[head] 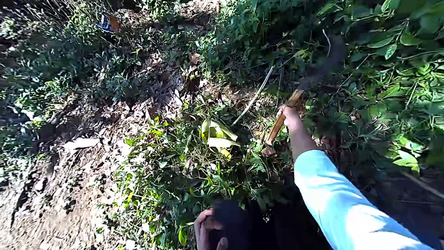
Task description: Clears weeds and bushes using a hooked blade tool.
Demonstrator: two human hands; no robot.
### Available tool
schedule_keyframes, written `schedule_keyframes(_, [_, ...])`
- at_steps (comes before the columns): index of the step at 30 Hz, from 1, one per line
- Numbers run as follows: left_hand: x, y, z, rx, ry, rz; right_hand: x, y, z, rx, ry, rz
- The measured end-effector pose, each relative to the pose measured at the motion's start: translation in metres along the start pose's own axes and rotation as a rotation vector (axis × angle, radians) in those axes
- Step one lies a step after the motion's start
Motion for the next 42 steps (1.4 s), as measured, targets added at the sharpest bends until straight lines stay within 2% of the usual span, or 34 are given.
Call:
schedule_keyframes(2, [0.004, 0.000, 0.004, 0.006, 0.025, -0.015, -0.002, 0.047, 0.055, 0.119, 0.015, -0.049])
schedule_keyframes(3, [0.004, 0.000, 0.005, 0.009, 0.034, -0.005, -0.002, 0.065, 0.098, 0.290, 0.000, -0.074])
schedule_keyframes(4, [0.004, 0.001, 0.005, 0.012, 0.034, 0.003, 0.010, 0.071, 0.132, 0.473, 0.090, -0.175])
schedule_keyframes(5, [0.003, 0.001, 0.002, 0.016, 0.033, 0.013, 0.020, 0.065, 0.148, 0.623, 0.189, -0.257])
schedule_keyframes(8, [0.000, -0.005, -0.004, 0.021, 0.016, 0.003, 0.025, 0.012, 0.115, 0.702, 0.282, -0.312])
schedule_keyframes(11, [-0.005, -0.005, -0.008, 0.071, 0.011, 0.018, 0.016, -0.016, 0.030, 0.493, 0.119, -0.169])
schedule_keyframes(13, [0.001, -0.010, -0.007, 0.099, -0.017, 0.041, 0.002, -0.007, -0.015, 0.243, -0.115, -0.001])
schedule_keyframes(14, [0.004, -0.012, -0.007, 0.105, -0.028, 0.052, 0.006, 0.010, -0.032, 0.149, -0.141, 0.030])
schedule_keyframes(15, [0.005, -0.014, -0.007, 0.108, -0.033, 0.064, 0.017, 0.035, -0.043, 0.116, -0.060, -0.011])
schedule_keyframes(16, [0.007, -0.017, -0.006, 0.105, -0.040, 0.077, 0.022, 0.064, -0.035, 0.106, 0.043, -0.082])
schedule_keyframes(17, [0.007, -0.018, -0.007, 0.101, -0.048, 0.085, 0.017, 0.087, -0.004, 0.134, 0.054, -0.111])
schedule_keyframes(18, [0.008, -0.017, -0.006, 0.100, -0.060, 0.082, 0.013, 0.101, 0.050, 0.193, 0.041, -0.130])
schedule_keyframes(19, [0.006, -0.015, -0.007, 0.106, -0.065, 0.077, 0.018, 0.103, 0.109, 0.307, 0.043, -0.179])
schedule_keyframes(20, [0.001, -0.013, -0.009, 0.106, -0.057, 0.068, 0.033, 0.102, 0.152, 0.440, 0.128, -0.280])
schedule_keyframes(21, [-0.004, -0.012, -0.011, 0.101, -0.042, 0.065, 0.047, 0.093, 0.173, 0.539, 0.225, -0.343])
schedule_keyframes(22, [-0.006, -0.013, -0.013, 0.087, -0.033, 0.058, 0.055, 0.079, 0.174, 0.593, 0.291, -0.367])
schedule_keyframes(24, [-0.007, -0.018, -0.018, 0.064, -0.025, 0.053, 0.058, 0.052, 0.129, 0.558, 0.298, -0.351])
schedule_keyframes(26, [-0.003, -0.022, -0.021, 0.066, -0.039, 0.059, 0.048, 0.033, 0.064, 0.439, 0.153, -0.230])
schedule_keyframes(28, [0.004, -0.024, -0.019, 0.088, -0.054, 0.079, 0.025, 0.032, 0.007, 0.241, -0.015, -0.054])
schedule_keyframes(29, [0.008, -0.026, -0.016, 0.094, -0.054, 0.089, 0.018, 0.041, -0.015, 0.180, -0.002, -0.010])
schedule_keyframes(30, [0.010, -0.027, -0.013, 0.095, -0.048, 0.098, 0.016, 0.058, -0.028, 0.136, 0.092, -0.033])
schedule_keyframes(31, [0.012, -0.028, -0.011, 0.095, -0.045, 0.105, 0.003, 0.075, -0.022, 0.116, 0.053, 0.007])
schedule_keyframes(32, [0.014, -0.029, -0.011, 0.095, -0.048, 0.113, -0.002, 0.094, 0.008, 0.189, 0.049, -0.026])
schedule_keyframes(33, [0.015, -0.030, -0.012, 0.098, -0.054, 0.125, 0.005, 0.107, 0.060, 0.352, 0.089, -0.112])
schedule_keyframes(35, [0.011, -0.031, -0.017, 0.106, -0.058, 0.137, 0.056, 0.106, 0.176, 0.774, 0.268, -0.449])
schedule_keyframes(37, [0.007, -0.030, -0.022, 0.100, -0.059, 0.118, 0.117, 0.076, 0.240, 0.977, 0.401, -0.641])
schedule_keyframes(39, [0.006, -0.031, -0.022, 0.098, -0.058, 0.114, 0.141, 0.053, 0.238, 0.879, 0.415, -0.619])
schedule_keyframes(42, [0.015, -0.037, -0.021, 0.085, -0.057, 0.129, 0.115, 0.045, 0.152, 0.571, 0.260, -0.364])
Point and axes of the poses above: each hand's wrist, its own x-axis away from the middle knuckle, its own y-axis out of the palm, z = x × y, the point moved 9 cm from there along -x, towards the middle knuckle, and after that the axes turned 6 degrees about -z, right-handed, at the moved point
